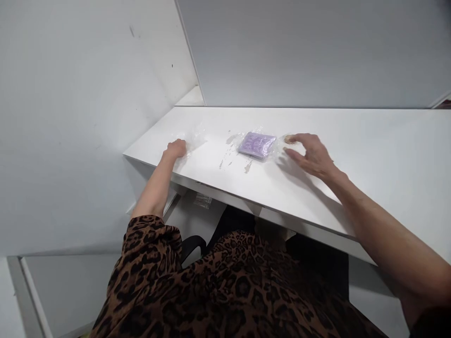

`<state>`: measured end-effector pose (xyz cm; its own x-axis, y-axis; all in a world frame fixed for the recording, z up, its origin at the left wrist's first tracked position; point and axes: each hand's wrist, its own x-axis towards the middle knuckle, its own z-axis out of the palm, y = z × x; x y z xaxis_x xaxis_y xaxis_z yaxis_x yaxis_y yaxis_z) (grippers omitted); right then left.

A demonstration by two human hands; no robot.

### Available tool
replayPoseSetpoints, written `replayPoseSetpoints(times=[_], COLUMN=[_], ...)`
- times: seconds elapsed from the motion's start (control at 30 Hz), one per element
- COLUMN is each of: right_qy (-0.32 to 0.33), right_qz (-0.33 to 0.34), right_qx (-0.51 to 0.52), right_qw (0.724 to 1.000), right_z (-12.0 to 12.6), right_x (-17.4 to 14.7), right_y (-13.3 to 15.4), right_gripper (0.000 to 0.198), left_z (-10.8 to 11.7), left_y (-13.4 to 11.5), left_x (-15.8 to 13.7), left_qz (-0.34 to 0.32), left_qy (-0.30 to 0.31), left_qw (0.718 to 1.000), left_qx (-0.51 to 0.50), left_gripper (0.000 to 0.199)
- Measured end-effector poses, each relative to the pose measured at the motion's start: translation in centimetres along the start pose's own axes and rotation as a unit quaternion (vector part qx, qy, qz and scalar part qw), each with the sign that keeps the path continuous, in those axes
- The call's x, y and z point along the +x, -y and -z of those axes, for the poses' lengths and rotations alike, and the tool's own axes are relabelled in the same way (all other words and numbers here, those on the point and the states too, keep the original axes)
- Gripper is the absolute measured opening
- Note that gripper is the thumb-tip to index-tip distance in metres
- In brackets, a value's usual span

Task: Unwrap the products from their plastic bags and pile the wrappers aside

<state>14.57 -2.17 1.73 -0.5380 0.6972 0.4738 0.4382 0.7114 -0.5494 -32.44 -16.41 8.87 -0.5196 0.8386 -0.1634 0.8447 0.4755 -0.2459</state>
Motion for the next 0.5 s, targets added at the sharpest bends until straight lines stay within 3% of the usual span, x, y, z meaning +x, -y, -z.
replayPoseSetpoints(times=[0.07, 0.13, 0.2, 0.27, 0.33, 0.4, 0.47, 0.5], right_qy=[0.062, 0.118, 0.162, 0.178, 0.158, 0.091, 0.003, -0.036], right_qz=[0.052, 0.070, 0.062, 0.031, -0.004, -0.054, -0.113, -0.140], right_qx=[-0.074, -0.139, -0.179, -0.187, -0.149, -0.034, 0.098, 0.145], right_qw=[0.994, 0.981, 0.968, 0.966, 0.976, 0.994, 0.989, 0.979], right_z=[-1.5, -3.2, -4.6, -5.5, -6.0, -6.0, -5.5, -5.1], right_x=[1.1, 2.2, 3.0, 3.6, 3.8, 4.0, 4.2, 4.3], right_y=[1.2, 2.6, 3.8, 4.5, 4.6, 4.1, 3.3, 3.0], right_gripper=[0.059, 0.069, 0.076, 0.075, 0.063, 0.044, 0.031, 0.035], left_z=[1.0, 2.0, 2.5, 2.4, 1.9, 1.3, 0.7, 0.5], left_y=[-0.1, -0.7, -1.7, -2.9, -3.9, -4.7, -5.6, -6.3], left_x=[-0.8, -2.0, -3.2, -4.2, -4.6, -4.7, -4.8, -4.9], left_qz=[0.026, 0.036, 0.004, -0.058, -0.096, -0.089, -0.075, -0.076], left_qy=[-0.012, -0.072, -0.150, -0.172, -0.127, -0.089, -0.113, -0.145], left_qw=[1.000, 0.997, 0.989, 0.983, 0.985, 0.990, 0.985, 0.977], left_qx=[0.010, 0.011, -0.009, -0.039, -0.058, -0.069, -0.103, -0.134], left_gripper=[0.053, 0.054, 0.055, 0.057, 0.058, 0.057, 0.055, 0.053])
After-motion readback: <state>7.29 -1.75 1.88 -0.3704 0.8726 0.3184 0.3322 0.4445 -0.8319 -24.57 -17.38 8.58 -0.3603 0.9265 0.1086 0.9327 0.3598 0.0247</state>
